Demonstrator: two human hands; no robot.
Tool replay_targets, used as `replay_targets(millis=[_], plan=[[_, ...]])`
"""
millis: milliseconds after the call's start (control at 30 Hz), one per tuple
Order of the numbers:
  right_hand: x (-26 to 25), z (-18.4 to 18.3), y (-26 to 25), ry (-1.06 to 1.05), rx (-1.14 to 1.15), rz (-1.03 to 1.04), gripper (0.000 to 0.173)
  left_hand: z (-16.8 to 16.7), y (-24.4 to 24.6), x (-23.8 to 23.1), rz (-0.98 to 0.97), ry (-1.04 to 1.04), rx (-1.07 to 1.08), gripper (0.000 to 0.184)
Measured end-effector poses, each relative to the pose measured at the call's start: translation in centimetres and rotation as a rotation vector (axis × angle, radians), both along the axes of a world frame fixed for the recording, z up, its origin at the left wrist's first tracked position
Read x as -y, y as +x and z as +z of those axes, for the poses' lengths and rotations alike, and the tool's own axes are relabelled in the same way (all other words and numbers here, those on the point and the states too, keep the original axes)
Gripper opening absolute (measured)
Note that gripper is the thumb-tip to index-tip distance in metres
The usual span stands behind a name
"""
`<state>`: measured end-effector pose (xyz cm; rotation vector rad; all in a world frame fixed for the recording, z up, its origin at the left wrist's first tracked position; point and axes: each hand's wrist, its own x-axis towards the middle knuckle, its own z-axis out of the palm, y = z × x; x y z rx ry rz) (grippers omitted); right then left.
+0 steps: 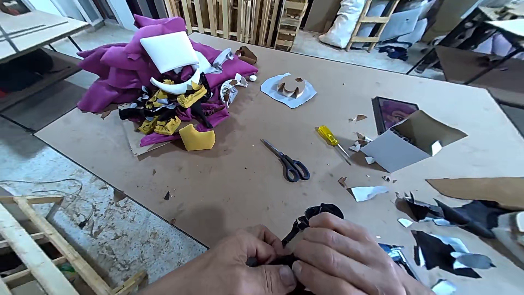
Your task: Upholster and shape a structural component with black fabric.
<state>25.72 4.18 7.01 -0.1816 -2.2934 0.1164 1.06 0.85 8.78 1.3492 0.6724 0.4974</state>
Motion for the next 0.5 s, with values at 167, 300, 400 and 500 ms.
replay_targets(millis=[167,300,400,500], plan=[[0.6,-2.7,-2.4,-0.422,-0.321,-0.298,0.061,0.6,1.2,0.1,0.163,-0.121,0.298,0.024],[1.3,-4.6,-5.3,-0.932,-0.807,-0.187,0.053,0.5,2.6,0.0,0.225,-0.123,0.248,0.021],[0.9,-4.7,-5.8,-1.091,-1.056,-0.074,0.05,-0.9,4.1,-0.4,0.259,0.064,0.207,0.028],[-1.0,-6.6,-6.3,-1.12,-1.298,0.019,0.046,-3.7,5.5,-2.1,0.327,0.346,0.124,0.039]])
